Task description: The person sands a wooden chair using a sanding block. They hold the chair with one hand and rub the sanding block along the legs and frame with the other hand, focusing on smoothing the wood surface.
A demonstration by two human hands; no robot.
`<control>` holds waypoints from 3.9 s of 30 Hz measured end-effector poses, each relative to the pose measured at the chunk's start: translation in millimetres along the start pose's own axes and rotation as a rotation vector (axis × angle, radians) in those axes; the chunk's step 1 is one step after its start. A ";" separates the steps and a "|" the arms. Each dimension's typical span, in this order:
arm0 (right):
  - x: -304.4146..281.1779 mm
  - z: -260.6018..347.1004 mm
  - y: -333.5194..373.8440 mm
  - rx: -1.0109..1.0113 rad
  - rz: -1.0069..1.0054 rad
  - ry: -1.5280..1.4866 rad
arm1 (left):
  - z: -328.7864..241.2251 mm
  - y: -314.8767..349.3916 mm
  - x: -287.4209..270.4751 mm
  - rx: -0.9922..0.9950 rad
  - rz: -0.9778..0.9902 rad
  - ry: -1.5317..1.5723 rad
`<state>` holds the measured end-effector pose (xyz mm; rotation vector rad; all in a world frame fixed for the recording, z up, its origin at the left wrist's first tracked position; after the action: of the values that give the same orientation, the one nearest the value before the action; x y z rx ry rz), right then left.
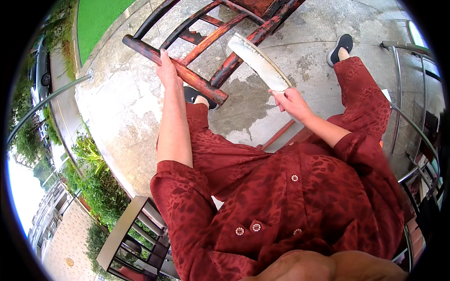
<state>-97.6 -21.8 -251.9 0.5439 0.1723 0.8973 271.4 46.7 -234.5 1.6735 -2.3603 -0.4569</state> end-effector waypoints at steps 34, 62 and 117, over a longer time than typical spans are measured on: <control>13.4 67.1 36.6 -0.471 0.334 0.853 | 5.1 1.7 1.6 -0.126 0.010 0.214; 9.5 73.4 40.0 -0.428 0.246 0.906 | 9.5 1.6 -0.3 -0.131 -0.011 0.182; 15.9 86.8 52.8 -0.382 0.233 0.940 | -6.6 12.4 12.0 -0.113 -0.010 0.249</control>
<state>-92.8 -15.7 -149.4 -0.2560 0.7792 1.3282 258.8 38.3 -223.8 1.5917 -2.1093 -0.3527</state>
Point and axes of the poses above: each hand's wrist, its own y-axis away from the middle knuckle, its own x-axis out of the palm, z = x × y, the point moved 9 cm from there along -y, towards the middle knuckle, and after that the axes turned 1 degree about z, right-handed, at the moved point
